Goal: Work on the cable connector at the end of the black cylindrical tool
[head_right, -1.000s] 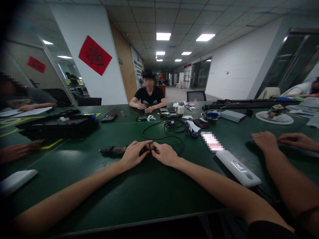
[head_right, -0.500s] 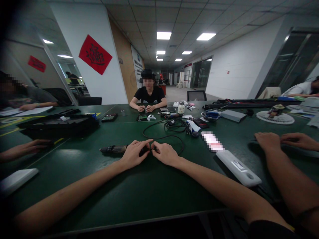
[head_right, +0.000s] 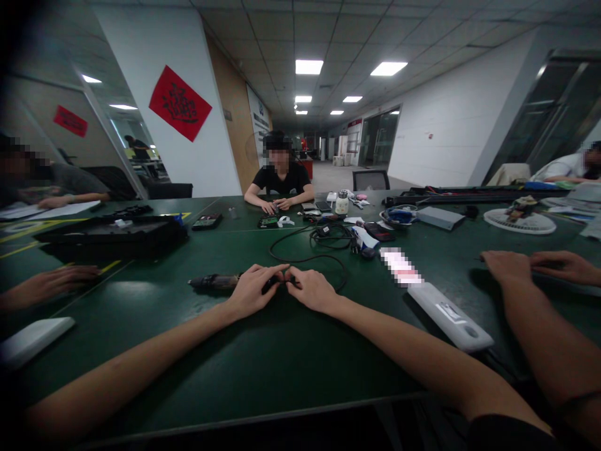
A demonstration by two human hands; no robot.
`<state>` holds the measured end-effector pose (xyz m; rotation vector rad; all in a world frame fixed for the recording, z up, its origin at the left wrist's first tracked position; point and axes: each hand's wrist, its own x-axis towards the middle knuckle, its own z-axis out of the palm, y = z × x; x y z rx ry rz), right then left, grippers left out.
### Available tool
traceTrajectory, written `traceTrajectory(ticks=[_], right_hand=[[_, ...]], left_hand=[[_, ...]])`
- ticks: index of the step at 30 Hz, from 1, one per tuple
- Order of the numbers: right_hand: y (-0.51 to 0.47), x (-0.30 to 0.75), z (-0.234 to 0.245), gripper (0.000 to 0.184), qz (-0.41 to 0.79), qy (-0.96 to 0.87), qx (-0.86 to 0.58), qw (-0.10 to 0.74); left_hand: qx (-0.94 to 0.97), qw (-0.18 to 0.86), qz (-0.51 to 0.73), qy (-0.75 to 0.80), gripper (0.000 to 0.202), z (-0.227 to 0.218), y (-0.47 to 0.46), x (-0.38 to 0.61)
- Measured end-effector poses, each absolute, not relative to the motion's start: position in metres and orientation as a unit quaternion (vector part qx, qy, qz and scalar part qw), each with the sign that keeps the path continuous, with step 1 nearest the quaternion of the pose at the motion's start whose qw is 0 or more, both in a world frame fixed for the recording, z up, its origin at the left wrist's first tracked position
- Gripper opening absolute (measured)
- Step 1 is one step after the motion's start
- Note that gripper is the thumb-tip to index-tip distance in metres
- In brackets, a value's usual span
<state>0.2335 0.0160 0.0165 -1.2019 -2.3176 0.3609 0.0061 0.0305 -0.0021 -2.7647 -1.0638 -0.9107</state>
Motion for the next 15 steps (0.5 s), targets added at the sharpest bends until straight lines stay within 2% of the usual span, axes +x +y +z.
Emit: traceTrajectory(ticks=[4, 10, 15], right_hand=[[0.0149, 0.2338, 0.0179, 0.017, 0.139, -0.852, -0.438, 0.251], [0.0132, 0.2336, 0.0204, 0.017, 0.15, -0.85, -0.439, 0.25], [0.0125, 0.2329, 0.022, 0.016, 0.145, -0.849, -0.444, 0.247]], left_hand=[[-0.889, 0.029, -0.289, -0.356, 0.053, -0.0034, 0.0317, 0.0065], [-0.888, 0.011, -0.299, -0.351, 0.06, -0.0025, 0.0304, 0.0054], [-0.886, 0.023, -0.287, -0.363, 0.051, -0.0004, 0.029, 0.006]])
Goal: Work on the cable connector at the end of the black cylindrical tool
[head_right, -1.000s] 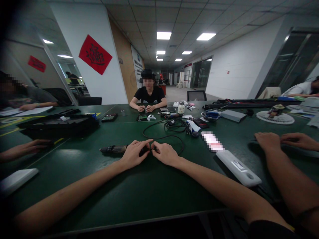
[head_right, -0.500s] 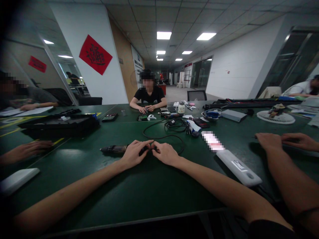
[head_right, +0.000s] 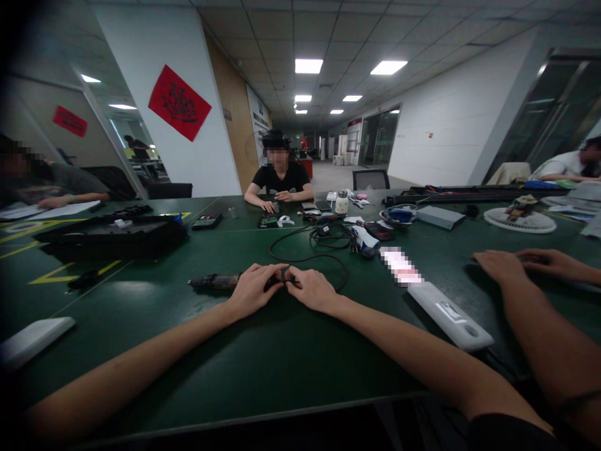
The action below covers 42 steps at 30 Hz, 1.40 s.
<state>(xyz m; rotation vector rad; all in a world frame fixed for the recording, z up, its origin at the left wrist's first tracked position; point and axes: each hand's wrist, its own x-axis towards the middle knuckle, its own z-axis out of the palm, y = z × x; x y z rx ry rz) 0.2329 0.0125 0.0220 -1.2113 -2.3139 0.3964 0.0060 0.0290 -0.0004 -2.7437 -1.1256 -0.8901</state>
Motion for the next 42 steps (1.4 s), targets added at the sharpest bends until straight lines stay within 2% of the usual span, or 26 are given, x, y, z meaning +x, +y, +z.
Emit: traceTrajectory(ticks=[5, 10, 15, 20, 25, 30, 35, 42], right_hand=[[0.0128, 0.2332, 0.0222, 0.017, 0.146, -0.849, -0.446, 0.243], [0.0144, 0.2333, 0.0185, 0.016, 0.143, -0.85, -0.441, 0.251], [0.0154, 0.2328, 0.0169, 0.016, 0.137, -0.85, -0.443, 0.251], [0.0147, 0.2328, 0.018, 0.017, 0.142, -0.849, -0.445, 0.249], [0.0142, 0.2328, 0.0191, 0.017, 0.142, -0.849, -0.445, 0.246], [0.0142, 0.2331, 0.0198, 0.017, 0.143, -0.851, -0.442, 0.246], [0.0148, 0.2338, 0.0184, 0.015, 0.139, -0.851, -0.44, 0.253], [0.0151, 0.2332, 0.0165, 0.015, 0.141, -0.849, -0.441, 0.254]], left_hand=[[-0.892, 0.027, -0.28, -0.354, 0.057, 0.0009, 0.0282, 0.0065], [-0.889, 0.04, -0.279, -0.36, 0.052, 0.0007, 0.0291, 0.0071], [-0.892, 0.021, -0.288, -0.348, 0.058, 0.0013, 0.0278, 0.0067], [-0.887, 0.026, -0.287, -0.36, 0.051, 0.0017, 0.0276, 0.0074], [-0.89, 0.025, -0.286, -0.354, 0.057, 0.0017, 0.0276, 0.0076], [-0.889, 0.034, -0.279, -0.363, 0.051, 0.0006, 0.0292, 0.0075], [-0.892, 0.029, -0.283, -0.352, 0.057, 0.0012, 0.0282, 0.007], [-0.889, 0.032, -0.279, -0.361, 0.052, -0.0005, 0.0303, 0.0074]])
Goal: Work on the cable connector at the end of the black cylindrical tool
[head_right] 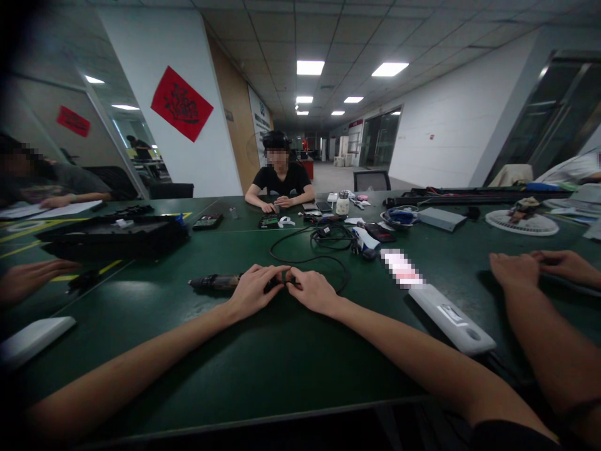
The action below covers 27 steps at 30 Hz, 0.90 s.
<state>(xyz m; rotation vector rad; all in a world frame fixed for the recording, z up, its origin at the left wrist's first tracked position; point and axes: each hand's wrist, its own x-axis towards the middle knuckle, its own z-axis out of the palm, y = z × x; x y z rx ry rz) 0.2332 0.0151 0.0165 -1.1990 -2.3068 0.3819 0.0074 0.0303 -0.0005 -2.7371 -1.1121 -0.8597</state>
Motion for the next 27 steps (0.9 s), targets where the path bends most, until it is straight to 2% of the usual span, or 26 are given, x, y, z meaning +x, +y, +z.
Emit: traceTrajectory(ticks=[7, 12, 25, 27], right_hand=[[0.0148, 0.2329, 0.0176, 0.014, 0.135, -0.851, -0.441, 0.252], [0.0156, 0.2335, 0.0179, 0.014, 0.139, -0.853, -0.436, 0.251], [0.0149, 0.2341, 0.0185, 0.014, 0.128, -0.857, -0.433, 0.247], [0.0144, 0.2342, 0.0187, 0.013, 0.127, -0.857, -0.432, 0.25]], left_hand=[[-0.89, 0.032, -0.277, -0.36, 0.05, -0.0008, 0.0309, 0.0064], [-0.894, 0.028, -0.282, -0.347, 0.058, -0.0002, 0.0299, 0.0061], [-0.887, 0.021, -0.289, -0.36, 0.05, 0.0007, 0.0295, 0.0077], [-0.887, 0.019, -0.288, -0.361, 0.054, 0.0003, 0.0295, 0.0073]])
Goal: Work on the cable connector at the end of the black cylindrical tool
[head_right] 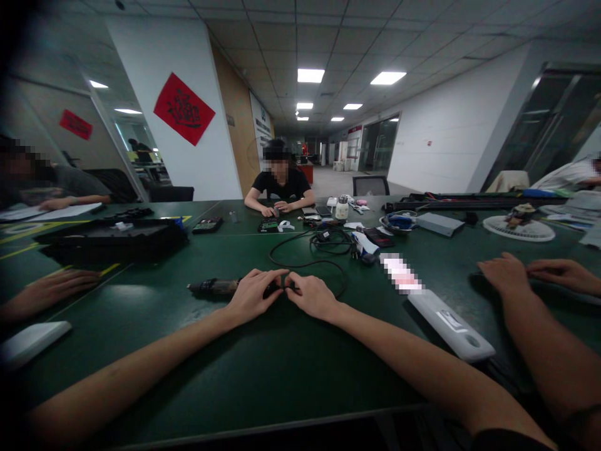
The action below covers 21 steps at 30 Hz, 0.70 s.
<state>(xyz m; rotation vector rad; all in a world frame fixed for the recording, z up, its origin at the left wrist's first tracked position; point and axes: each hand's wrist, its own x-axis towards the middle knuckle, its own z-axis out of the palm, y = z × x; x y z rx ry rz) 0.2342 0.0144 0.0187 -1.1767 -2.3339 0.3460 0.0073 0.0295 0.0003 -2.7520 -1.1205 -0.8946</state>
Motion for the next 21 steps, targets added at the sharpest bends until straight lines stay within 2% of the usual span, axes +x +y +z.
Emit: traceTrajectory(ticks=[3, 7, 11, 17, 21], right_hand=[[0.0144, 0.2341, 0.0183, 0.013, 0.126, -0.856, -0.433, 0.254], [0.0146, 0.2341, 0.0176, 0.012, 0.125, -0.855, -0.434, 0.255], [0.0154, 0.2344, 0.016, 0.012, 0.123, -0.855, -0.431, 0.26], [0.0184, 0.2353, 0.0122, 0.011, 0.108, -0.855, -0.422, 0.283], [0.0137, 0.2354, 0.0145, 0.01, 0.062, -0.865, -0.401, 0.293]], left_hand=[[-0.89, 0.014, -0.289, -0.353, 0.058, 0.0003, 0.0292, 0.0064], [-0.886, 0.018, -0.294, -0.359, 0.05, -0.0002, 0.0298, 0.0061], [-0.889, 0.018, -0.29, -0.354, 0.056, -0.001, 0.0304, 0.0063], [-0.891, 0.047, -0.271, -0.361, 0.044, -0.0013, 0.031, 0.0075], [-0.901, 0.111, -0.214, -0.36, 0.035, 0.0003, 0.0348, 0.0047]])
